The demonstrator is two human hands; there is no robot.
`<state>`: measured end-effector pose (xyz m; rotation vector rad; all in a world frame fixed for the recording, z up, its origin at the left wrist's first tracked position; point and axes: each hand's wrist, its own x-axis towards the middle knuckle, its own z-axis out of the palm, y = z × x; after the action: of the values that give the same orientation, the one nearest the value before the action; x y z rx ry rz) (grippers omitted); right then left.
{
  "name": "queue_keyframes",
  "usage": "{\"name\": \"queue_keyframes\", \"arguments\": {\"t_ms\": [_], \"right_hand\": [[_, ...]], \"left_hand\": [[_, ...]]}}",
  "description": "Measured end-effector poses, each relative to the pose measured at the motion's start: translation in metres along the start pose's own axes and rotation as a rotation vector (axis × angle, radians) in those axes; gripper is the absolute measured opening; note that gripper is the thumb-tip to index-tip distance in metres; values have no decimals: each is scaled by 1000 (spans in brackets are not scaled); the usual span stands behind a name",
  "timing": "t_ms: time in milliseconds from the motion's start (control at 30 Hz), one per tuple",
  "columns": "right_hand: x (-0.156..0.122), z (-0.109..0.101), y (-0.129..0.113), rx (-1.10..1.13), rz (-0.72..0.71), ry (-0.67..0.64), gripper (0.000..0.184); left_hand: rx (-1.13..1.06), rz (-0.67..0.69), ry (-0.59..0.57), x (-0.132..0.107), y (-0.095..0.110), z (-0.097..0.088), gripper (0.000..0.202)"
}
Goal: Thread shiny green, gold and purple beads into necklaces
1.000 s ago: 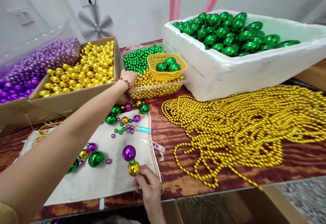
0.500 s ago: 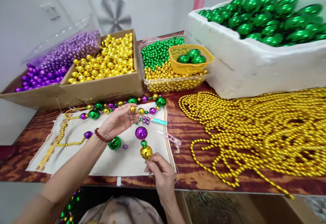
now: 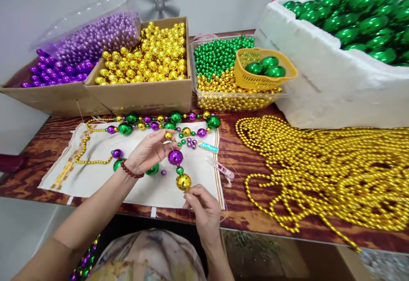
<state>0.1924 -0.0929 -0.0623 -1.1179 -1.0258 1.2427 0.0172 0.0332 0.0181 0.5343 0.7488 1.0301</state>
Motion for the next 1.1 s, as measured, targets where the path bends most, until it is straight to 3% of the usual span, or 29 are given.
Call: {"name": "queue_keyframes", "arguments": {"t_ms": [633,833,933,1100], "right_hand": [[-10,6,18,92,130,153,17],[-5,9,21,111,163,175,17],[3,14,20,79,189,195,19],[10,29,26,83,310,177,24]], "left_hand": [[-27,39,-20,7,-10,-4,25],[51,73,30,6,-12,-3,27],[107,107,64,7,-25,-4,29],[163,180,192,18,-65,3,39]]}}
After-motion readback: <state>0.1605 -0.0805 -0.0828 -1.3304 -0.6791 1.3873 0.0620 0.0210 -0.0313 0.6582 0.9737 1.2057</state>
